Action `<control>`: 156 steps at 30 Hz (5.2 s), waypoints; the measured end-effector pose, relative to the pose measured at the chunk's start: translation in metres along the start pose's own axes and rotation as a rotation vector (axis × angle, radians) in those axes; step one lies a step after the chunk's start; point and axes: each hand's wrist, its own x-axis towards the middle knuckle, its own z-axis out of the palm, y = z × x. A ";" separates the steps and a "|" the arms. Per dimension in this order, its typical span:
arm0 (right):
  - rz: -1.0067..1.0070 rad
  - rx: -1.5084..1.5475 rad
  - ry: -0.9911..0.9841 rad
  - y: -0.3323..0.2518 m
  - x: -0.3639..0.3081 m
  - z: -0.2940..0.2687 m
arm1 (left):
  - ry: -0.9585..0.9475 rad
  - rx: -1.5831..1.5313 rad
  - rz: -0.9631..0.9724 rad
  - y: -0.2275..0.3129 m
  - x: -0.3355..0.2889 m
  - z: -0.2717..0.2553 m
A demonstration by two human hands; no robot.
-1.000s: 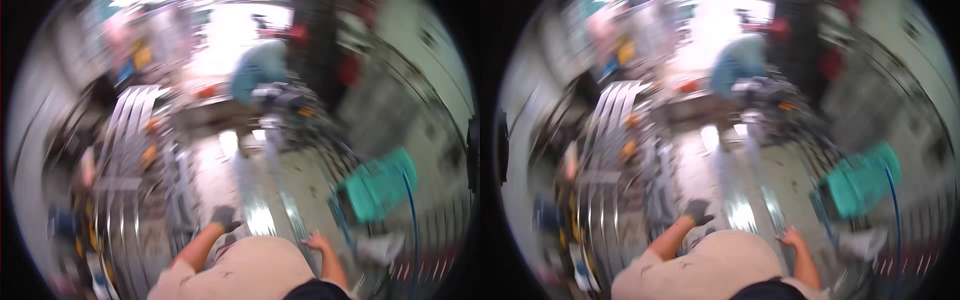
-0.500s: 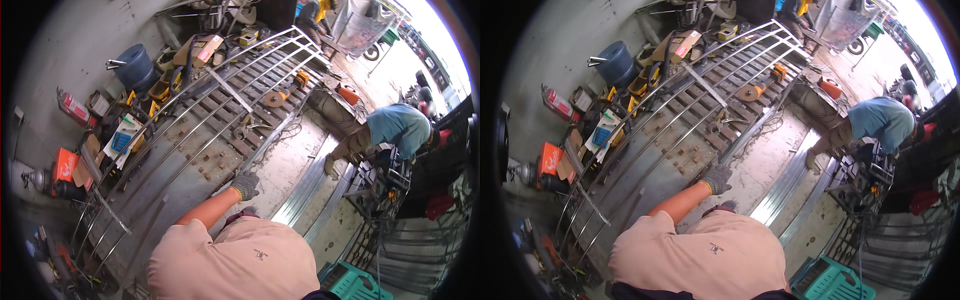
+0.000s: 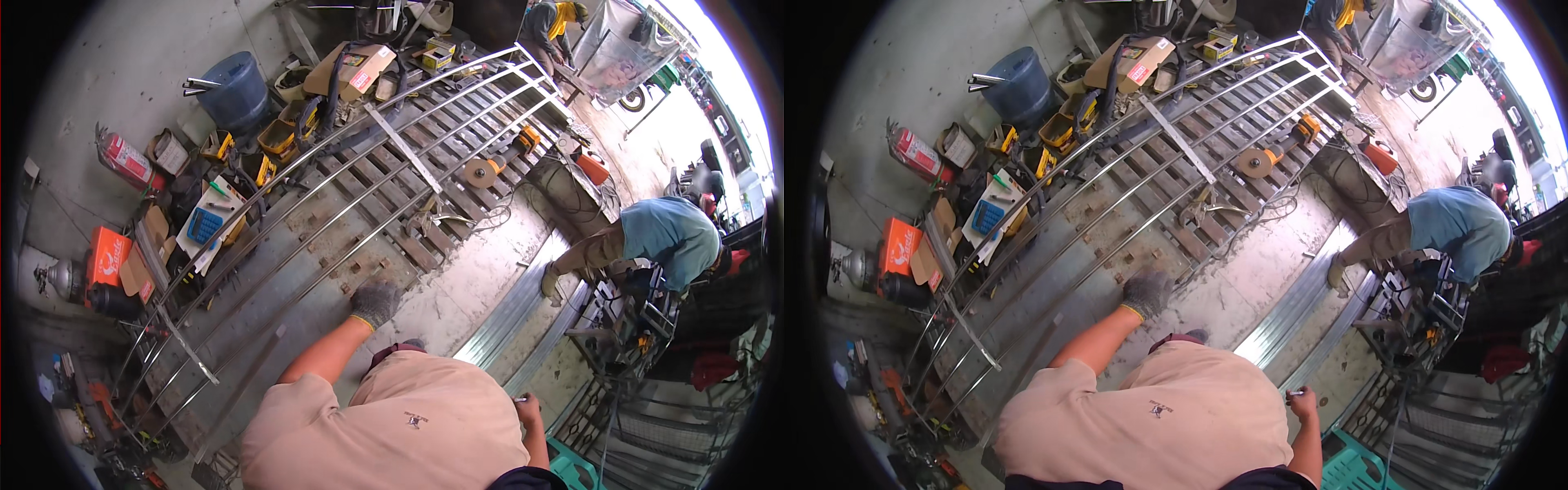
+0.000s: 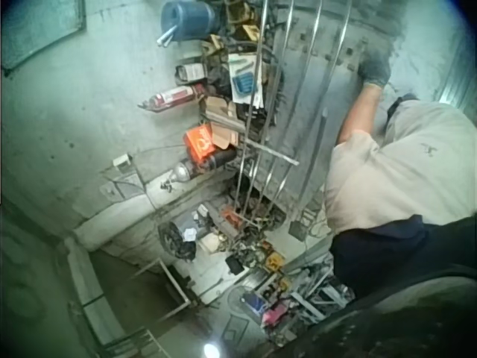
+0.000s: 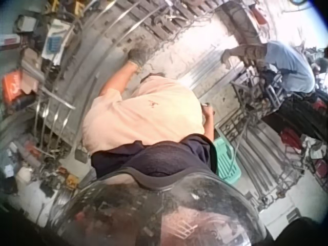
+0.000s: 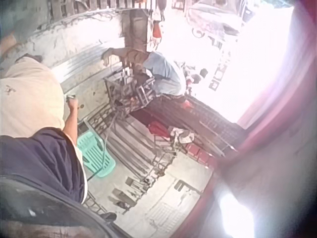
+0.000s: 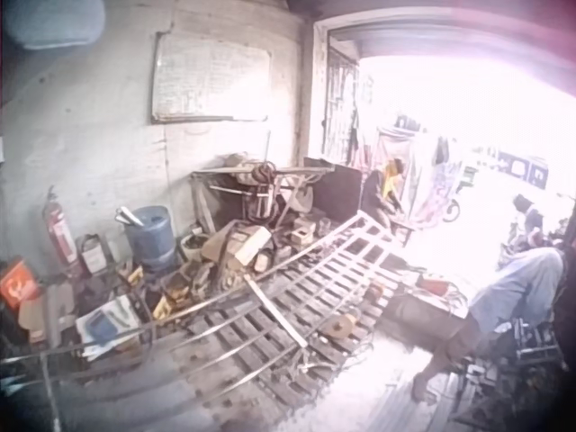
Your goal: Measuring a metal piece with a square and marking it, then using an angle grinder to smooth the surface of a metal frame.
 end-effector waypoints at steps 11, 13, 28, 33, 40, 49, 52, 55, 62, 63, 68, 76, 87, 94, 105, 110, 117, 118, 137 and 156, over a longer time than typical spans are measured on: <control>-0.232 -0.650 -0.118 -0.123 0.035 -0.011 | 0.327 -0.121 0.218 -0.012 -0.003 -0.006; -0.292 -0.611 -0.069 -0.151 0.059 -0.015 | 0.270 -0.102 0.235 -0.012 -0.001 -0.004; -1.470 -0.367 0.092 -0.665 0.201 -0.034 | 0.185 0.030 0.174 -0.011 0.004 0.002; -1.742 -0.612 0.143 -0.853 0.256 0.001 | -0.346 0.210 -0.179 0.020 -0.008 0.001; -1.566 -1.052 -0.008 -1.044 0.386 0.111 | 0.266 0.230 -1.443 0.168 0.041 0.007; -2.552 -0.806 -0.332 -0.950 0.316 0.378 | -0.190 -0.126 -2.142 0.452 0.127 0.137; -2.704 -0.723 -0.541 -0.887 0.281 0.424 | -0.106 -0.322 -2.662 0.502 0.154 0.131; -2.748 -0.709 -0.651 -0.861 0.300 0.429 | -0.002 -0.422 -2.965 0.540 0.188 0.136; -2.653 -0.807 -0.644 -0.893 0.402 0.402 | 0.154 -0.715 -2.897 0.532 0.223 0.150; -2.638 -0.822 -0.639 -0.900 0.407 0.395 | 0.186 -0.731 -2.869 0.526 0.223 0.150; -2.601 -0.924 -0.567 -0.969 0.433 0.366 | 0.376 -0.418 -2.724 0.484 0.208 0.127; -2.455 -0.997 -0.404 -1.086 0.446 0.338 | 0.530 -0.347 -2.648 0.472 0.207 0.112; -2.002 -1.102 -0.211 -1.193 0.429 0.177 | 0.290 -0.845 -2.595 0.484 0.189 0.140; -2.217 -1.378 -0.026 -1.145 0.322 0.089 | 0.194 -0.971 -2.352 0.458 0.132 0.156; -1.768 -0.549 -1.602 -0.848 0.072 0.002 | 0.867 -0.505 -2.009 0.415 0.038 0.123; -1.517 -0.584 -1.823 -0.673 -0.028 0.057 | 1.146 -0.089 -1.616 0.399 -0.005 0.006; -1.731 -0.752 -1.982 -0.478 -0.139 0.095 | 1.039 0.254 -1.469 0.400 -0.048 -0.108; -1.706 -0.743 -1.969 -0.460 -0.152 0.102 | 0.964 0.224 -1.548 0.396 -0.054 -0.114; -2.469 -1.195 -1.360 -0.337 -0.363 0.567 | 1.525 -0.472 -2.094 0.247 -0.390 -0.139; -1.967 -1.426 -0.827 -0.309 -0.357 0.583 | 2.433 -1.534 -1.147 -0.006 -0.743 -0.164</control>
